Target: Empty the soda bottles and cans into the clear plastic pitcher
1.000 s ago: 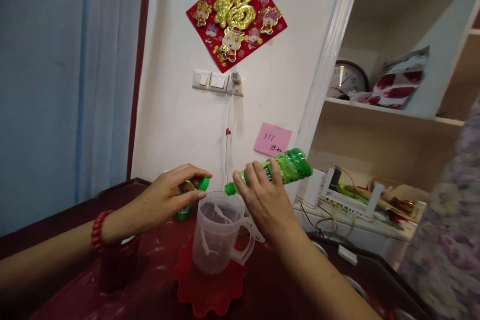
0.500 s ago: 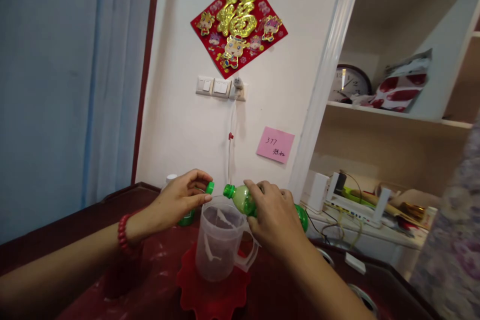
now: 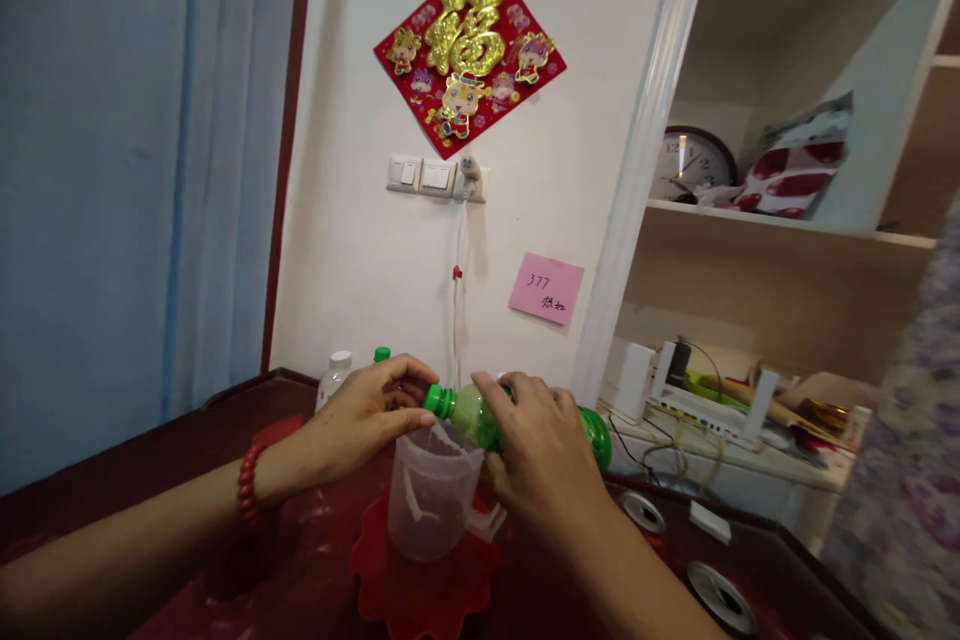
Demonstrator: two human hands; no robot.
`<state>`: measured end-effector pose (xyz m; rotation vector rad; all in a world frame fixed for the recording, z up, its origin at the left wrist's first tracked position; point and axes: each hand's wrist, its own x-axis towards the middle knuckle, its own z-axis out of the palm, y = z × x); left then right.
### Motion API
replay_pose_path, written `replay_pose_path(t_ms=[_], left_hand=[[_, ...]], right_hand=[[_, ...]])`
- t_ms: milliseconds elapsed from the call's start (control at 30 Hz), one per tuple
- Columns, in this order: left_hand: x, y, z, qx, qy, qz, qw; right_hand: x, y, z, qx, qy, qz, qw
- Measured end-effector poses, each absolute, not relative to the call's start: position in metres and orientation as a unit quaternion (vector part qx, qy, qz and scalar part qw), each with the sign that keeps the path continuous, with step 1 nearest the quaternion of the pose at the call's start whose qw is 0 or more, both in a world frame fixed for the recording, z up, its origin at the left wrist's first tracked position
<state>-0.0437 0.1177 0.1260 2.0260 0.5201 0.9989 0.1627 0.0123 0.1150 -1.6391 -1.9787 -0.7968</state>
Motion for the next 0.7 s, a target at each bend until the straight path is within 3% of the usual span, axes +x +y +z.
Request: replay_pose_path(t_ms=[167,467,600,700], left_hand=[[-0.045,0.115,0.128,0.829,0.188,0.399,0.344],[-0.051,0.109,0.136,0.902,0.124,0.385,0.154],[-0.055,0.112,0.137,0.92,0.034,0.385,0.064],[-0.057,0.11,0.142,0.917,-0.058,0.389,-0.07]], right_hand=[[0.164,0.007,0.114,-0.582,-0.716,-0.305,0.236],[0.162,-0.006,0.114,-0.598,-0.724,-0.256,0.232],[0.164,-0.012,0.116,-0.599,-0.734,-0.191,0.257],[0.164,-0.018,0.121,-0.599,-0.743,-0.068,0.292]])
